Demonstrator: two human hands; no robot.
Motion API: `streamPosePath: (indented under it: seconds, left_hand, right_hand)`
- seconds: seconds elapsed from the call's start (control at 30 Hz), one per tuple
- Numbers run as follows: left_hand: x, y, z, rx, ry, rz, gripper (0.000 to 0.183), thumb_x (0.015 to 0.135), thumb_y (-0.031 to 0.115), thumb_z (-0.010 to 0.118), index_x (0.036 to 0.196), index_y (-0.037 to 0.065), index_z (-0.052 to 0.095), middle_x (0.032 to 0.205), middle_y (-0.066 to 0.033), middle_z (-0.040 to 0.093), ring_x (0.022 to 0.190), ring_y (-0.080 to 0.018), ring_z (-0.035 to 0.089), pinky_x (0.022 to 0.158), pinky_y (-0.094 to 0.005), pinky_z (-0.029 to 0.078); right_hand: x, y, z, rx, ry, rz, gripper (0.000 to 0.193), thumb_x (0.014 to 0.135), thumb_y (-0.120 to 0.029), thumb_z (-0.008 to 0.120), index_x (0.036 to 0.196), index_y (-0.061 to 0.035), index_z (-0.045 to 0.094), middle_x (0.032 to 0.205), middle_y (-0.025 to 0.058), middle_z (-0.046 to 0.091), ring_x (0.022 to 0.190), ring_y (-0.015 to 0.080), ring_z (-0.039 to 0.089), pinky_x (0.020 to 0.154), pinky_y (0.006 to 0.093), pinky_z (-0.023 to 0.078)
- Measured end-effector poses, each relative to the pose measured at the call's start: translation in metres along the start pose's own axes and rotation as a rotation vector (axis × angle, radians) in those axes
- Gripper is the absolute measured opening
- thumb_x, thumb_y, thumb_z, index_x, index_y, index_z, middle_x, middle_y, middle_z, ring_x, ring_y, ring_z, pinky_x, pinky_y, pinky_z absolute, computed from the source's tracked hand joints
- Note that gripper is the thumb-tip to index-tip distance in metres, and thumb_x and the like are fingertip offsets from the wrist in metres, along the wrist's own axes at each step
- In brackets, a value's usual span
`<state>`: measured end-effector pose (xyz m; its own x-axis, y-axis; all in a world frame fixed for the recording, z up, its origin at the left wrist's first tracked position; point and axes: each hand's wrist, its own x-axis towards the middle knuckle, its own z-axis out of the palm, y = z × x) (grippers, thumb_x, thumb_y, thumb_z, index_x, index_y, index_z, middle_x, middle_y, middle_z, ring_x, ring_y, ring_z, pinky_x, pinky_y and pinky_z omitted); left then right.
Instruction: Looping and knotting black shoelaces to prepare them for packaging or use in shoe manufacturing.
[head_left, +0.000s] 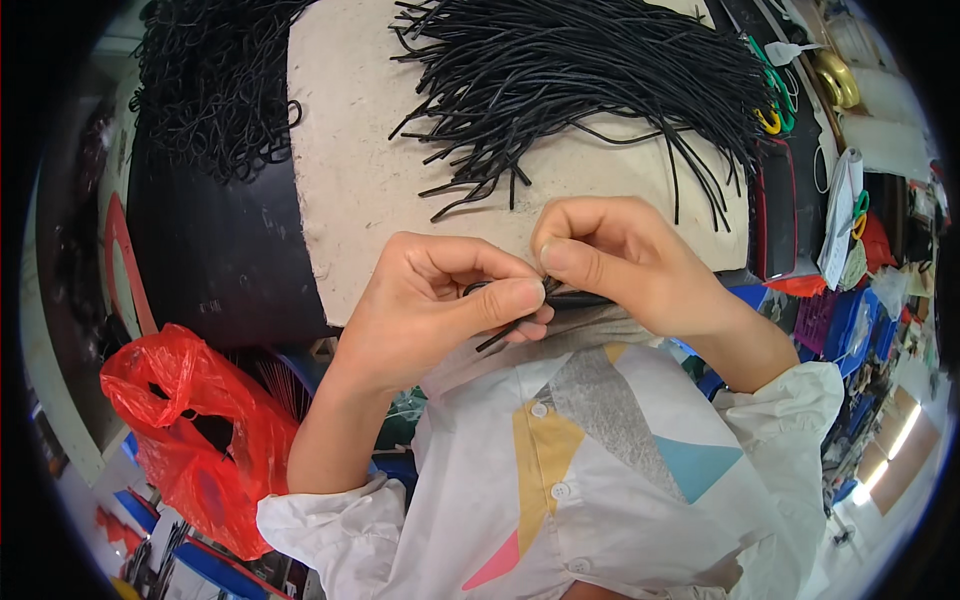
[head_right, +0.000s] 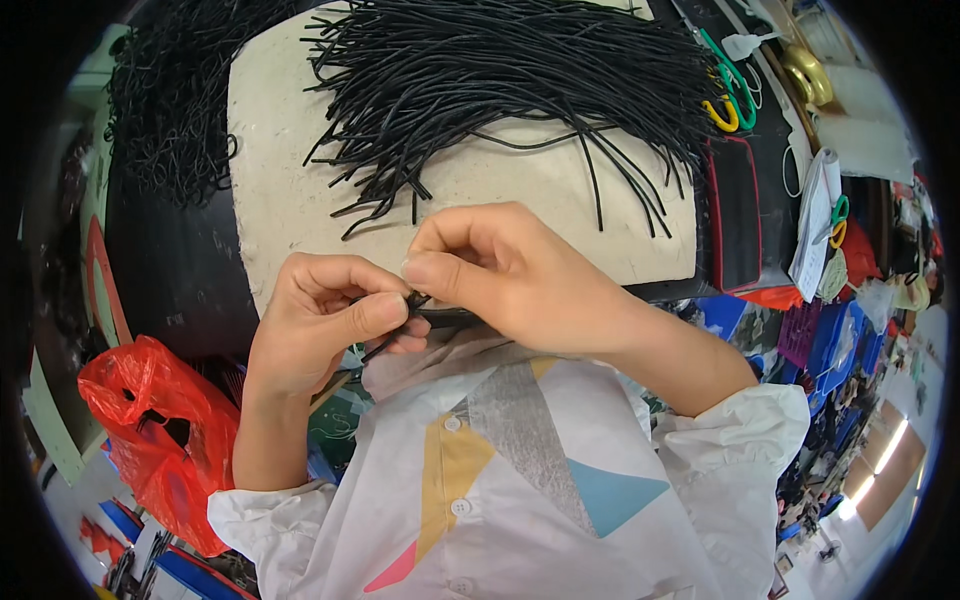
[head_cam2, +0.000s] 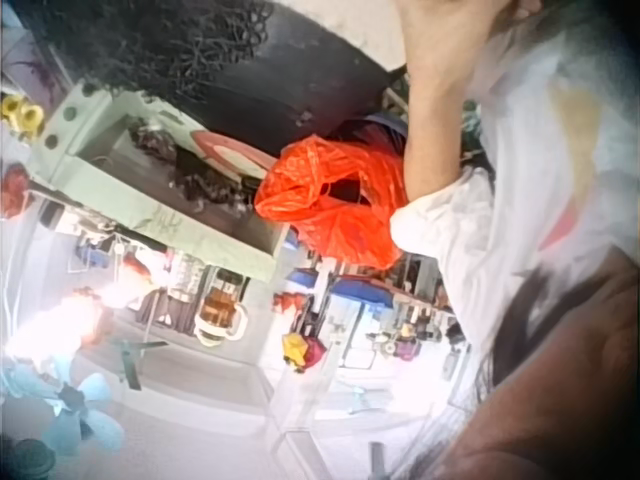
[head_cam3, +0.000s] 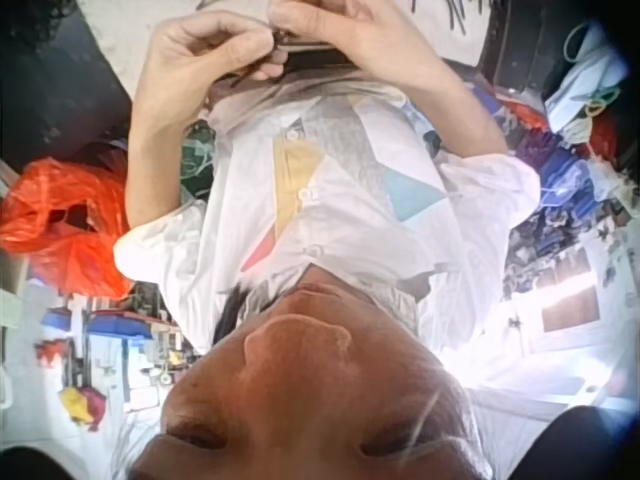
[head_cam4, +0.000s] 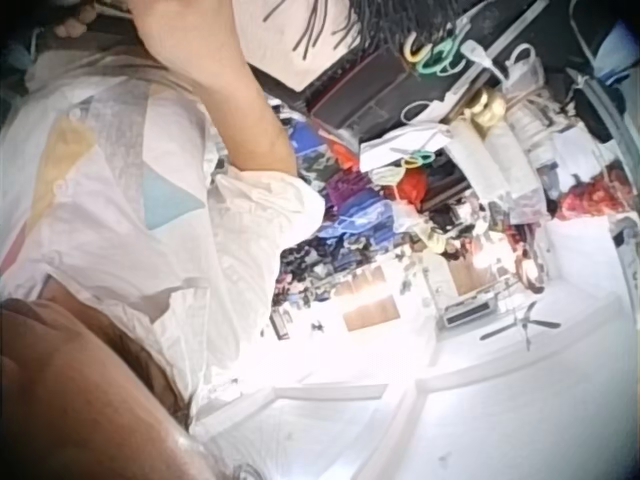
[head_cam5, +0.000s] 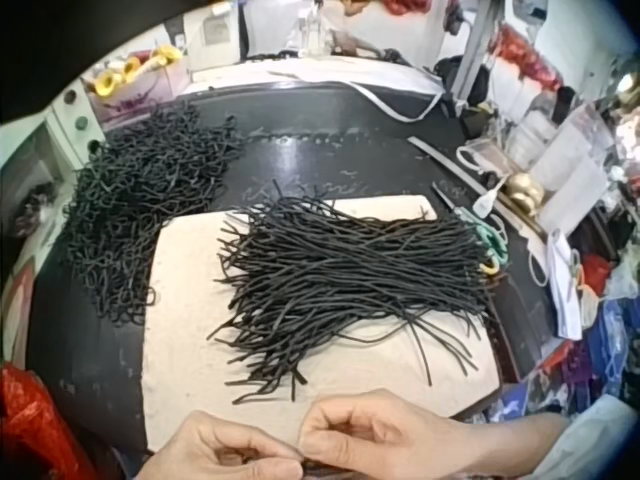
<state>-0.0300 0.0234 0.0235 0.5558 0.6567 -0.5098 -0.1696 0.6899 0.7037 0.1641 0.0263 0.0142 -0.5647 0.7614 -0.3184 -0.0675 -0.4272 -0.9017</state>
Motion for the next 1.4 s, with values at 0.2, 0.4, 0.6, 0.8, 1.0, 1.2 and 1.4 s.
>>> streamPosePath:
  seconds: [0.2, 0.4, 0.6, 0.8, 1.0, 1.2, 1.4]
  left_hand:
    - [0.002, -0.01, -0.003, 0.039, -0.08, 0.117, 0.013, 0.076, 0.0, 0.063, 0.087, -0.008, 0.06, 0.081, -0.0168, 0.063, 0.068, -0.0183, 0.064, 0.061, -0.0254, 0.054]
    - [-0.001, -0.015, -0.003, 0.021, 0.137, 0.179, 0.027, 0.076, -0.003, 0.062, 0.102, -0.009, 0.055, 0.085, -0.0181, 0.063, 0.074, -0.0203, 0.064, 0.065, -0.0256, 0.054]
    - [-0.005, -0.01, 0.002, -0.099, 0.261, 0.127, 0.027, 0.08, 0.0, 0.057, 0.105, -0.009, 0.053, 0.088, -0.0192, 0.062, 0.075, -0.0229, 0.064, 0.065, -0.0266, 0.054]
    - [-0.005, -0.012, -0.002, -0.176, 0.269, 0.125, 0.026, 0.079, -0.001, 0.057, 0.103, -0.011, 0.054, 0.089, -0.0191, 0.062, 0.074, -0.0227, 0.064, 0.067, -0.0283, 0.055]
    - [-0.004, -0.018, 0.001, 0.025, 0.297, 0.206, 0.028, 0.07, -0.009, 0.063, 0.098, -0.01, 0.057, 0.086, -0.0174, 0.063, 0.073, -0.0197, 0.064, 0.069, -0.0302, 0.055]
    - [-0.005, -0.017, 0.002, -0.045, 0.25, 0.133, 0.02, 0.076, -0.005, 0.059, 0.096, -0.008, 0.058, 0.081, -0.0165, 0.064, 0.071, -0.0187, 0.064, 0.06, -0.0245, 0.052]
    - [-0.003, -0.015, 0.003, 0.047, 0.102, 0.031, 0.014, 0.078, 0.001, 0.061, 0.09, -0.007, 0.06, 0.073, -0.0138, 0.064, 0.062, -0.0146, 0.061, 0.051, -0.0206, 0.046]
  right_hand:
    - [-0.002, -0.001, 0.006, 0.47, -0.142, 0.242, 0.027, 0.09, -0.028, 0.049, 0.079, -0.0029, 0.052, 0.075, -0.0012, 0.051, 0.067, 0.0054, 0.046, 0.061, 0.0199, 0.038]
    - [0.001, 0.004, 0.0, 0.176, 0.218, 0.045, 0.025, 0.088, -0.024, 0.053, 0.086, 0.0007, 0.057, 0.079, 0.0021, 0.058, 0.072, 0.006, 0.052, 0.067, 0.0206, 0.045]
    - [-0.002, 0.002, 0.001, 0.09, 0.221, 0.037, 0.021, 0.085, -0.019, 0.058, 0.086, 0.0017, 0.06, 0.075, 0.0022, 0.06, 0.068, 0.0062, 0.055, 0.063, 0.0195, 0.046]
    - [-0.004, 0.002, -0.001, -0.008, 0.267, 0.027, 0.02, 0.084, -0.018, 0.06, 0.08, 0.0016, 0.062, 0.068, 0.0019, 0.059, 0.065, 0.0057, 0.054, 0.062, 0.0194, 0.046]
    - [-0.005, -0.002, 0.002, 0.123, 0.277, 0.081, 0.017, 0.085, -0.014, 0.059, 0.088, 0.0023, 0.063, 0.072, 0.0024, 0.059, 0.067, 0.0043, 0.054, 0.06, 0.018, 0.044]
    - [-0.006, 0.006, 0.003, -0.005, 0.236, -0.015, 0.016, 0.084, -0.012, 0.059, 0.091, 0.0024, 0.062, 0.076, 0.0015, 0.059, 0.069, 0.0032, 0.052, 0.059, 0.018, 0.042]
    - [-0.007, 0.008, 0.005, -0.084, 0.153, -0.007, 0.014, 0.085, -0.011, 0.056, 0.08, 0.0024, 0.056, 0.069, -0.0013, 0.053, 0.065, 0.0029, 0.047, 0.057, 0.0188, 0.04]
